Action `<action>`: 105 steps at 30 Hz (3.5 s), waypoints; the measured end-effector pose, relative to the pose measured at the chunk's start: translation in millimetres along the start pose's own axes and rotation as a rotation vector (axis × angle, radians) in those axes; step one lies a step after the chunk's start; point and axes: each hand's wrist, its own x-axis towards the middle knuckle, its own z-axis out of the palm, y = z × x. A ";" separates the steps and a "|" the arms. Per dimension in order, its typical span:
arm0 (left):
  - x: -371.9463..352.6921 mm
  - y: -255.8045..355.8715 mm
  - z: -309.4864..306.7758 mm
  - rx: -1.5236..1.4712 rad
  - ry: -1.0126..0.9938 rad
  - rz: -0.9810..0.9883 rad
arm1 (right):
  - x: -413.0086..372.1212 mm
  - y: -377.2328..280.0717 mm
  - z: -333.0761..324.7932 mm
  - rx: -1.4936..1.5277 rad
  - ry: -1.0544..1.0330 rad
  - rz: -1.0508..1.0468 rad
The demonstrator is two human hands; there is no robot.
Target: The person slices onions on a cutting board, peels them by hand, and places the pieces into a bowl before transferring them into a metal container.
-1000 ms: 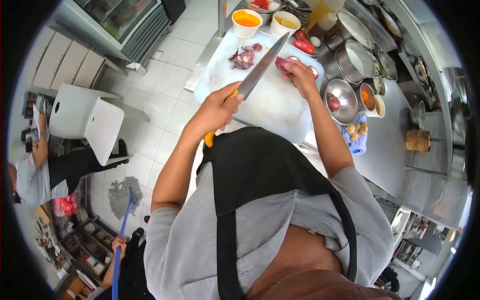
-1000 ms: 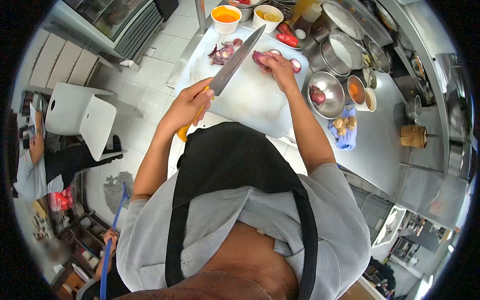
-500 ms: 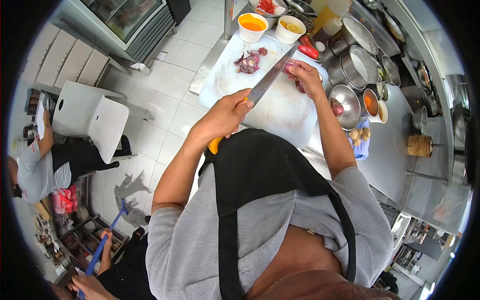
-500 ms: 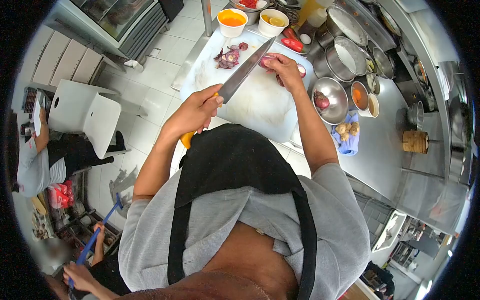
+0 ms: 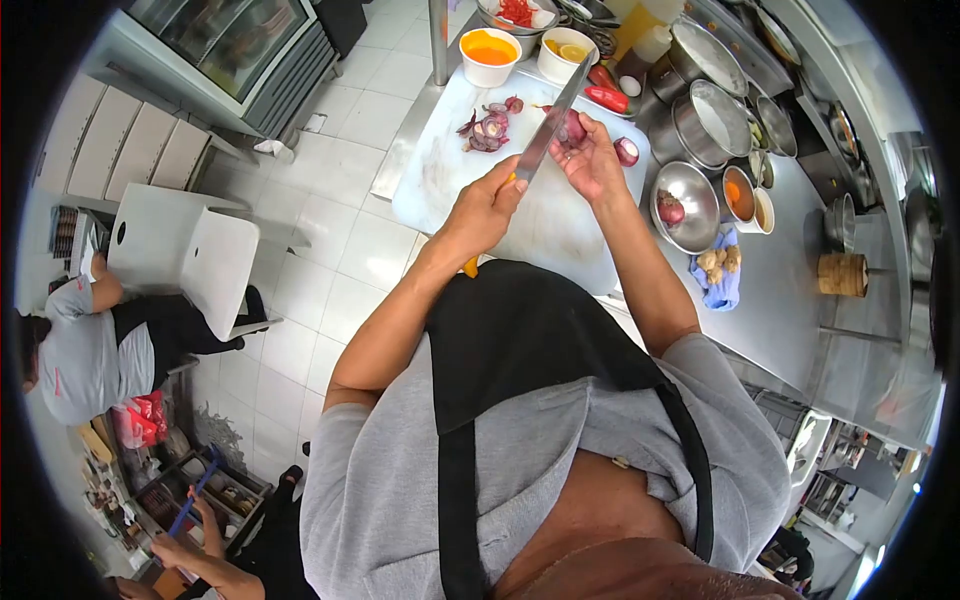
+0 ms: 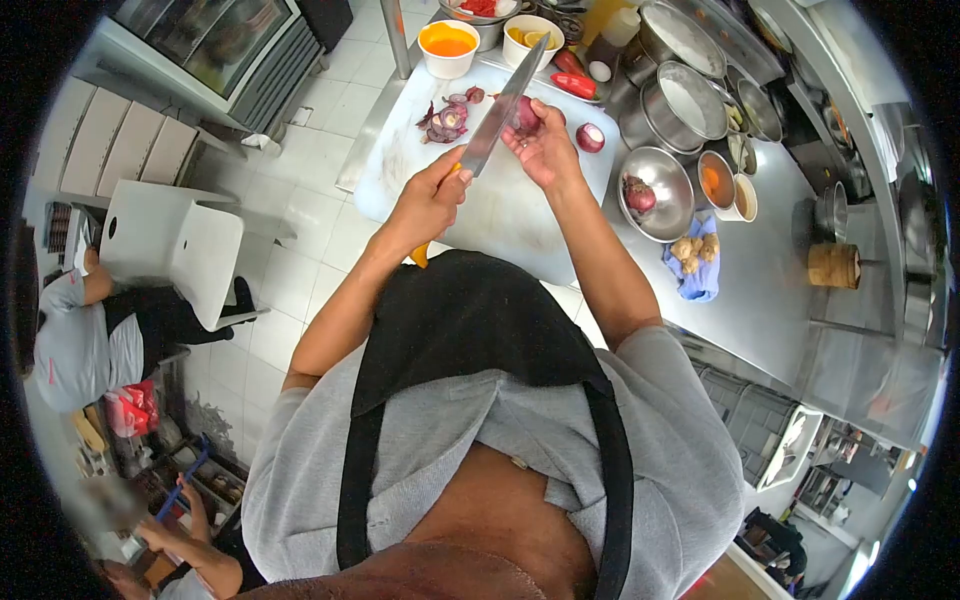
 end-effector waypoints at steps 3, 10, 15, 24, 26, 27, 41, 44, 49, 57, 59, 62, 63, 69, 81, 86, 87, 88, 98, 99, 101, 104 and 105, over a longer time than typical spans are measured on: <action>-7.2 21.5 -4.9 -0.100 0.024 -0.193 | 5.7 -9.0 3.9 -0.712 0.124 -0.415; -18.6 35.4 -30.6 -0.090 0.070 -0.145 | 18.2 -15.2 -12.7 -1.837 0.464 -1.001; -33.9 21.5 -38.6 -0.054 0.094 -0.219 | -50.5 -92.2 -94.3 -1.695 0.448 -0.498; -26.4 14.2 -36.9 -0.068 0.034 -0.228 | -87.5 -107.5 -190.2 -1.742 0.423 -0.286; -29.8 16.3 -39.7 -0.073 0.064 -0.232 | -96.6 -116.2 -171.2 -1.449 0.417 -0.407; -32.5 16.6 -40.4 -0.075 0.077 -0.240 | -100.5 -116.1 -144.6 -1.274 0.341 -0.389; -72.9 23.4 -42.3 0.320 0.136 -0.108 | -17.5 73.3 -10.0 -1.276 -0.065 -1.002; -83.8 20.8 -41.2 0.388 0.120 -0.103 | -19.0 73.0 -21.5 -1.197 0.001 -0.897; -89.5 30.8 -42.5 0.492 0.030 -0.143 | -26.7 69.5 -10.3 -1.198 -0.064 -0.942; -94.0 37.1 -46.4 0.514 -0.011 -0.124 | -25.4 68.5 -12.7 -1.227 -0.078 -1.021; -93.3 40.7 -47.8 0.518 -0.024 -0.113 | -25.0 69.8 -14.4 -1.215 -0.070 -0.985; -86.3 43.1 -50.1 0.497 -0.083 -0.163 | -24.4 68.7 -15.4 -1.212 -0.078 -0.972; -82.5 41.1 -48.5 0.488 -0.079 -0.159 | -23.8 68.6 -15.3 -1.206 -0.093 -0.982; -58.8 16.1 -37.2 0.480 -0.017 -0.036 | -22.4 66.4 -12.4 -1.199 -0.076 -0.981; -32.0 -49.9 -11.3 0.430 0.052 0.057 | -21.2 67.0 -26.0 -1.335 -0.037 -1.017; -57.0 -32.3 -37.5 0.357 -0.035 -0.118 | -33.3 50.5 -35.3 -1.249 -0.100 -0.892; -59.8 -31.9 -40.4 0.359 -0.037 -0.129 | -37.4 46.0 -32.7 -1.274 -0.122 -0.877; -61.5 -31.7 -40.4 0.359 -0.041 -0.142 | -42.0 40.8 -30.3 -1.301 -0.142 -0.860; -47.0 -31.5 -35.6 0.445 0.148 -0.084 | -15.6 15.6 -4.5 -1.614 -0.238 -0.521; -50.5 -23.0 -37.1 0.415 0.152 -0.084 | -11.5 22.5 -10.1 -1.374 -0.203 -0.505; -58.8 -5.7 -38.5 0.376 0.131 -0.095 | -6.1 38.9 -23.3 -0.922 -0.212 -0.466; -71.5 13.0 -41.5 0.385 0.065 -0.102 | -18.8 59.5 -31.2 -0.909 -0.175 -0.655; -75.4 15.4 -41.4 0.405 0.051 -0.091 | -20.6 59.7 -31.1 -1.049 -0.118 -0.692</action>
